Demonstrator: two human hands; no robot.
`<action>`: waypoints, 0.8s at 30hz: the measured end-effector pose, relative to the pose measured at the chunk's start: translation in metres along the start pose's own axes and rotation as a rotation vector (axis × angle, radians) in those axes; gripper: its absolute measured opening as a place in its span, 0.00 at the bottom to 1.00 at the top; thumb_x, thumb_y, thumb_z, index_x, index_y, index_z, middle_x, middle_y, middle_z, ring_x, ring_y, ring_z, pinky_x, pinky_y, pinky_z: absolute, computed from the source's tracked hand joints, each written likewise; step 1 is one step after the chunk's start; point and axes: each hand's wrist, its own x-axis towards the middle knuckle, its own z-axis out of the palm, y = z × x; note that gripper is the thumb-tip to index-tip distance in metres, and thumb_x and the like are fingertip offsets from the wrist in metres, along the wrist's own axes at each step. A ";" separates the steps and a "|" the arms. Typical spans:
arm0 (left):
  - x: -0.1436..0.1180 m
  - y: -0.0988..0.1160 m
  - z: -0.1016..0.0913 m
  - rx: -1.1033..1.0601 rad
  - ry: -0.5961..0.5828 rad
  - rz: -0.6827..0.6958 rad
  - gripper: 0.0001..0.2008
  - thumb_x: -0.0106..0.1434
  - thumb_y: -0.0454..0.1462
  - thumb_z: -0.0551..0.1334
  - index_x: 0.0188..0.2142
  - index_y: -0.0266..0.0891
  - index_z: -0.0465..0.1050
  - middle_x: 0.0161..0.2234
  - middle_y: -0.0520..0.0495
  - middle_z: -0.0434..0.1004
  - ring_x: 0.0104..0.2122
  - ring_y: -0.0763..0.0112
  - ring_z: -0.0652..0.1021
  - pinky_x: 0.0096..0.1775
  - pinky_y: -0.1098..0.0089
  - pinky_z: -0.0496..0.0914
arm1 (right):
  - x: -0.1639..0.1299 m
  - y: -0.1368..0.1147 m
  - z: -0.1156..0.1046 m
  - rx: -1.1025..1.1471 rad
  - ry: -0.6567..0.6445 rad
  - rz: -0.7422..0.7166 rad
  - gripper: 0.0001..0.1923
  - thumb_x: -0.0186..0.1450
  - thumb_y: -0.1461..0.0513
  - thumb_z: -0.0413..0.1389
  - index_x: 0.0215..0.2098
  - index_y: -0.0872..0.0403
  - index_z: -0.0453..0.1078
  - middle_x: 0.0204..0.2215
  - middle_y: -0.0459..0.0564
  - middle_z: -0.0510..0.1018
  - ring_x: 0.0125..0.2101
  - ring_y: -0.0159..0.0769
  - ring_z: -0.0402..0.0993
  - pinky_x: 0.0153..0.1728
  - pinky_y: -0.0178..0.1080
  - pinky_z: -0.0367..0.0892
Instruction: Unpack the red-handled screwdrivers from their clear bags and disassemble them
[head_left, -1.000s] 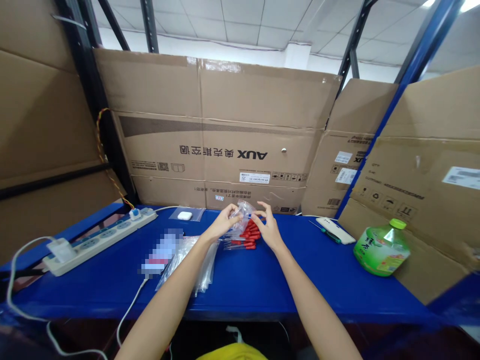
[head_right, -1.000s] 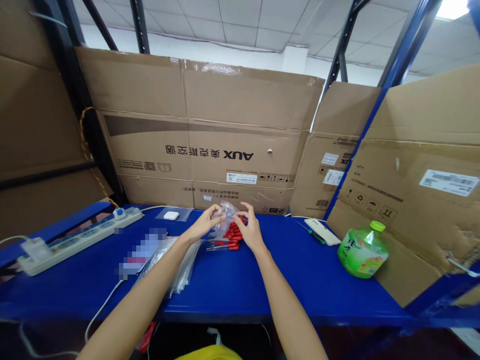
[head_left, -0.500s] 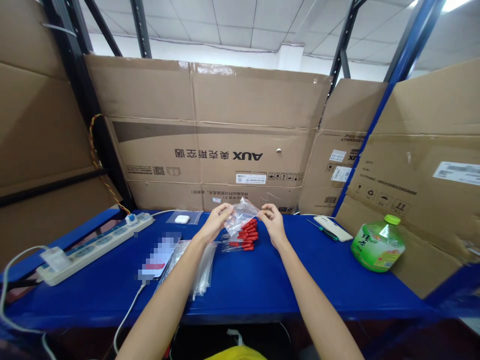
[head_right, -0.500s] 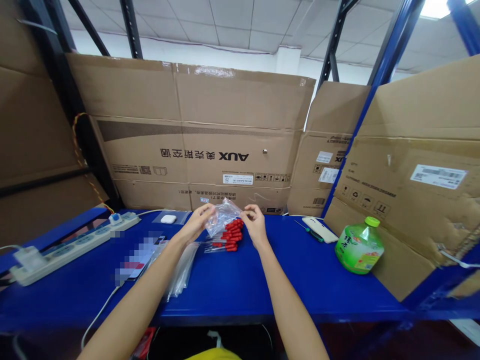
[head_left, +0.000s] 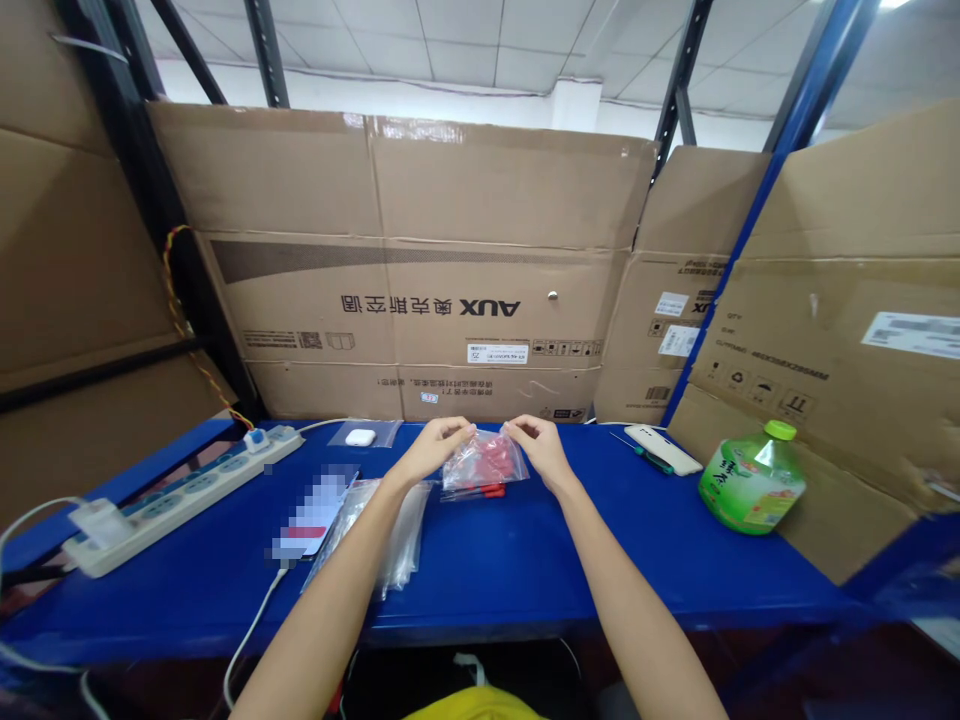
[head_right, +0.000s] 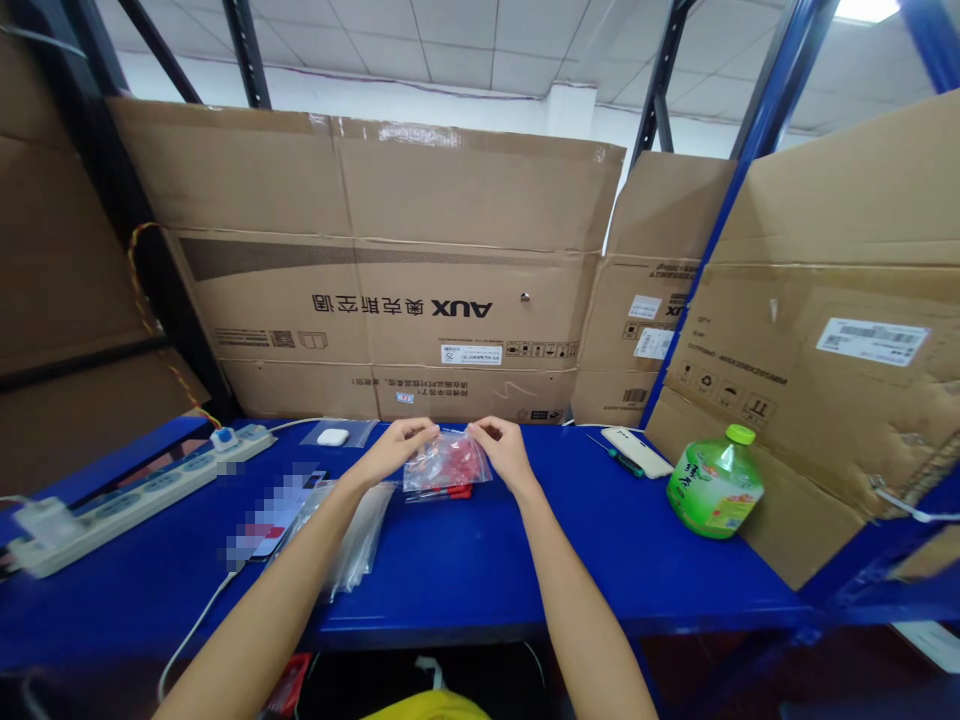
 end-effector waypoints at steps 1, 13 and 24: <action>0.000 0.000 0.000 0.010 0.016 0.005 0.22 0.64 0.54 0.61 0.30 0.36 0.72 0.23 0.54 0.68 0.20 0.78 0.65 0.24 0.75 0.58 | 0.001 0.001 -0.001 0.014 0.056 -0.008 0.17 0.59 0.48 0.64 0.29 0.54 0.76 0.26 0.47 0.78 0.29 0.37 0.71 0.33 0.37 0.64; 0.004 -0.004 -0.002 -0.004 0.110 0.014 0.20 0.64 0.53 0.62 0.35 0.37 0.73 0.26 0.50 0.76 0.21 0.74 0.72 0.25 0.74 0.63 | 0.001 -0.002 0.001 0.232 0.072 0.115 0.21 0.55 0.46 0.67 0.34 0.53 0.76 0.26 0.45 0.77 0.26 0.33 0.69 0.28 0.35 0.64; -0.003 0.025 -0.001 0.291 0.106 0.206 0.15 0.66 0.47 0.62 0.37 0.39 0.80 0.37 0.45 0.83 0.38 0.62 0.78 0.40 0.68 0.68 | -0.004 -0.011 0.007 0.133 -0.054 0.088 0.18 0.55 0.48 0.67 0.30 0.54 0.75 0.25 0.45 0.76 0.25 0.32 0.68 0.29 0.35 0.62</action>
